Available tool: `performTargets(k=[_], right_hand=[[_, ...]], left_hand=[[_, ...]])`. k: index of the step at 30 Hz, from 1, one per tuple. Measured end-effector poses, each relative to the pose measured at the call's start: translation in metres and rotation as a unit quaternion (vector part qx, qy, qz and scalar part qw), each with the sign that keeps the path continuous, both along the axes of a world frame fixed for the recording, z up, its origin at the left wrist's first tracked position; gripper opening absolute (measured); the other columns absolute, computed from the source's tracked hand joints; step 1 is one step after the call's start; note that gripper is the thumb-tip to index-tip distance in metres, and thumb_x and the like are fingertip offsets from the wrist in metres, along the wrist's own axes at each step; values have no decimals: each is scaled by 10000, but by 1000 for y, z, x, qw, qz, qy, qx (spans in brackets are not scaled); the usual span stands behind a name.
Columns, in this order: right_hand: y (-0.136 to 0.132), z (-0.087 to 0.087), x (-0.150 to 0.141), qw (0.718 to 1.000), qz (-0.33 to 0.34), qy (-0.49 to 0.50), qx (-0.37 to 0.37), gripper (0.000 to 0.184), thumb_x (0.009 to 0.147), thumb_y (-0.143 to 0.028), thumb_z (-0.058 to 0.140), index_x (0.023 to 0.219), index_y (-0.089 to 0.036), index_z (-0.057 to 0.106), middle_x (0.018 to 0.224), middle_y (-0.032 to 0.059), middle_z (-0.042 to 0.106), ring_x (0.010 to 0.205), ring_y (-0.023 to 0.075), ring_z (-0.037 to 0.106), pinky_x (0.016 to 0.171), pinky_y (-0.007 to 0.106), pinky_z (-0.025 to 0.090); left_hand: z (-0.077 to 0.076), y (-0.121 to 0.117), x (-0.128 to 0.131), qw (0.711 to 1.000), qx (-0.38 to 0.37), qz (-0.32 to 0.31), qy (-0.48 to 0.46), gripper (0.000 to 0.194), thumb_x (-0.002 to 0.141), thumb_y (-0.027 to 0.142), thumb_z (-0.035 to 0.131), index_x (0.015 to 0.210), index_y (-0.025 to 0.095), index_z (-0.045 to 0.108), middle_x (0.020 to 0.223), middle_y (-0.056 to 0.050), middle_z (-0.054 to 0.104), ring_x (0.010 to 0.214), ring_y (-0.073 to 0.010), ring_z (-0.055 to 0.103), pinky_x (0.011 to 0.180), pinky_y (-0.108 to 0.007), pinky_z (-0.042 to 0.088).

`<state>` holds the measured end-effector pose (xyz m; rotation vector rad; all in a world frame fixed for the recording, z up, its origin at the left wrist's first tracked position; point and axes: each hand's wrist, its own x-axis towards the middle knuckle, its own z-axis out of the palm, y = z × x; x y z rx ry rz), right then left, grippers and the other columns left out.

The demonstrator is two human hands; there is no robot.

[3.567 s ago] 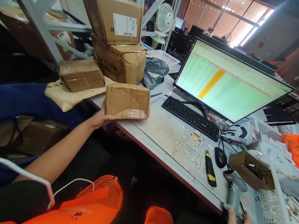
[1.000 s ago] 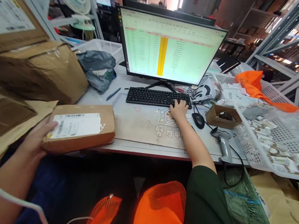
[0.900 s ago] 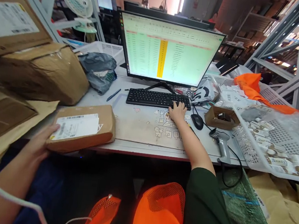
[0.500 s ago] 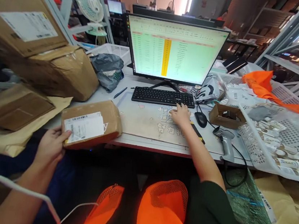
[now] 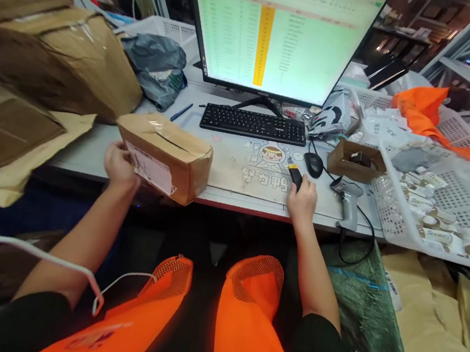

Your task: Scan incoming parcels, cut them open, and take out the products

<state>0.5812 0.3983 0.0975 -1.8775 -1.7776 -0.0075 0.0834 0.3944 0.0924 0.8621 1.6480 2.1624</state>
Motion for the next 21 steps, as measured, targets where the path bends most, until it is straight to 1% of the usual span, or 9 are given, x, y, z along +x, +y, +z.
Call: performTargets(k=[3,5,7,9,12,14,16,19,21], right_hand=[[-30,12,-38,984,139,85,78,542,1034,-377,424,1493,-127,567,1284,224,644,1224,353,607,1069,532,514],[-51,21,-73,950,265,130,99,508,1048,-414,462,1494,-203,585,1248,174,664,1178,324,635,1048,518,547],[-67,28,-104,918,350,158,96,492,1050,-423,508,1500,-242,594,1216,146,672,1138,298,658,1020,486,578],[-74,32,-125,905,379,171,87,488,1055,-421,521,1511,-261,594,1179,129,674,1100,283,674,990,465,600],[-74,35,-133,903,387,166,79,484,1066,-413,515,1523,-275,590,1137,115,676,1043,272,686,951,455,619],[-74,39,-128,901,398,154,73,477,1075,-409,510,1522,-267,594,1132,115,680,1017,264,691,925,439,627],[-77,45,-120,898,412,138,66,465,1083,-408,511,1509,-251,609,1132,118,687,991,254,697,892,413,631],[-80,59,-108,896,428,102,52,445,1088,-406,520,1490,-254,632,1120,111,704,954,238,708,853,377,627],[-79,69,-102,897,434,71,41,436,1087,-406,525,1486,-272,640,1114,103,714,951,236,713,848,369,622]], left_hand=[[-9,8,20,997,-2,54,58,325,1009,388,439,751,190,431,805,-7,459,961,-169,565,886,-416,452],[-12,11,35,993,5,63,97,433,1018,570,423,787,205,424,840,-20,487,988,-195,571,941,-407,476],[-11,10,50,990,13,50,130,535,990,720,379,921,200,481,952,-66,564,1033,-233,598,1002,-410,493],[-8,3,63,982,18,30,188,635,977,770,372,1160,179,514,1217,-165,587,1236,-286,576,1125,-452,440],[4,-20,80,938,75,-3,338,780,924,824,443,1403,209,455,1541,-231,395,1541,-370,325,1264,-554,258],[15,-38,91,883,127,-58,449,766,863,836,545,1373,266,500,1517,-199,437,1542,-412,318,1261,-614,226],[28,-52,102,838,160,-112,510,638,820,710,715,1278,301,543,1366,-153,557,1448,-413,443,1222,-633,293],[41,-58,115,828,177,-116,519,519,786,426,825,1188,285,528,1199,-108,600,1324,-376,548,1152,-615,410],[44,-56,120,834,171,-107,513,486,786,376,808,1155,271,509,1172,-102,588,1299,-369,562,1140,-619,431]])
